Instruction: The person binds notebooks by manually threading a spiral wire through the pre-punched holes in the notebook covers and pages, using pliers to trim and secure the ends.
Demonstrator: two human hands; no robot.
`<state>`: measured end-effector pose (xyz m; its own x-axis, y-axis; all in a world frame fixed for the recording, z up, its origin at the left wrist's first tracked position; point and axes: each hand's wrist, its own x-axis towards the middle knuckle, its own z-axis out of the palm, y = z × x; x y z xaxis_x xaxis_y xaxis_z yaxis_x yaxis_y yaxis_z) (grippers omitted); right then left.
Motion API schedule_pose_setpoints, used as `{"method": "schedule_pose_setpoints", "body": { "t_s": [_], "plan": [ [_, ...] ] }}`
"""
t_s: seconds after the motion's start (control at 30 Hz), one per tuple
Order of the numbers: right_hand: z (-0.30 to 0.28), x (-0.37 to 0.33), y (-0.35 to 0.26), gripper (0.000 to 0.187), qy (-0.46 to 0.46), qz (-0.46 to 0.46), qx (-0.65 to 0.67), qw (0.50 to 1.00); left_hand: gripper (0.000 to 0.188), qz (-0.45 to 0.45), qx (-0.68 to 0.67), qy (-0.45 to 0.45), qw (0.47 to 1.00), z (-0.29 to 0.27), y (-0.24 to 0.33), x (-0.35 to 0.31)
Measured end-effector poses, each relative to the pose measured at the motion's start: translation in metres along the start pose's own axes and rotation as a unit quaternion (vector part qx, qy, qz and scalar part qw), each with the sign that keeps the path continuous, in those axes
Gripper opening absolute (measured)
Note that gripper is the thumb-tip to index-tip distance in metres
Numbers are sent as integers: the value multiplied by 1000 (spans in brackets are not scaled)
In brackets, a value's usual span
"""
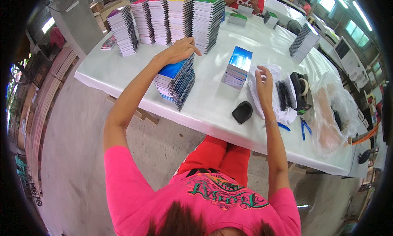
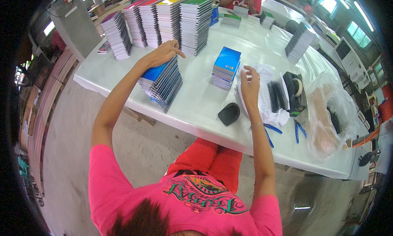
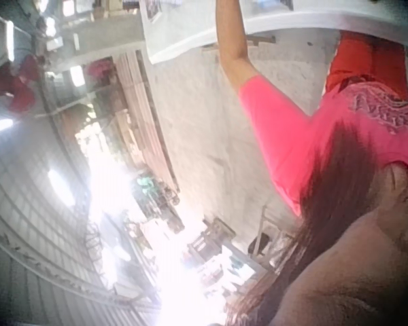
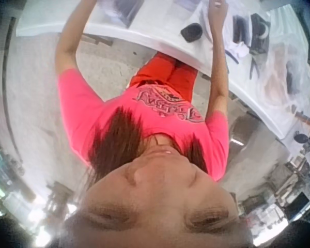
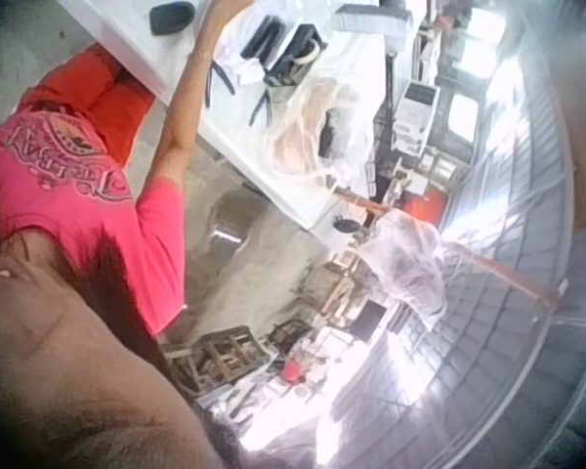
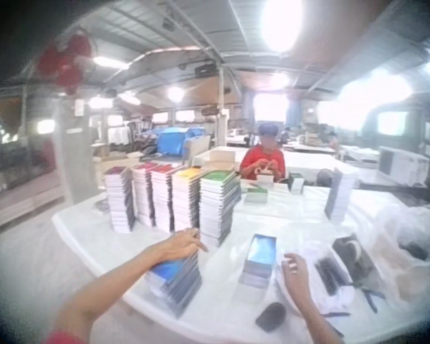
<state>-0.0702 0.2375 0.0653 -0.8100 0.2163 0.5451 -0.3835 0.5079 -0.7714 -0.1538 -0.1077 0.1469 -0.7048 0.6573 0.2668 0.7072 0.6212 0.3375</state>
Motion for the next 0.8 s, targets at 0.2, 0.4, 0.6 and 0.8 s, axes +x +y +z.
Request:
{"method": "schedule_pose_setpoints", "body": {
  "t_s": [0.2, 0.4, 0.6, 0.8],
  "plan": [
    [47, 45, 28, 65, -63, 230, 71, 968, 44, 6, 100, 46, 994, -9, 24, -8],
    [23, 48, 41, 50, -36, 227, 190, 955, 41, 72, -69, 136, 986, -8, 142, -26],
    [8, -11, -27, 48, -85, 160, 317, 931, 51, -118, -353, 246, 895, 80, 164, -23],
    [-37, -33, -22, 31, -210, 129, 183, 952, 25, -157, -432, 178, 870, 98, 161, -36]
  ]
}}
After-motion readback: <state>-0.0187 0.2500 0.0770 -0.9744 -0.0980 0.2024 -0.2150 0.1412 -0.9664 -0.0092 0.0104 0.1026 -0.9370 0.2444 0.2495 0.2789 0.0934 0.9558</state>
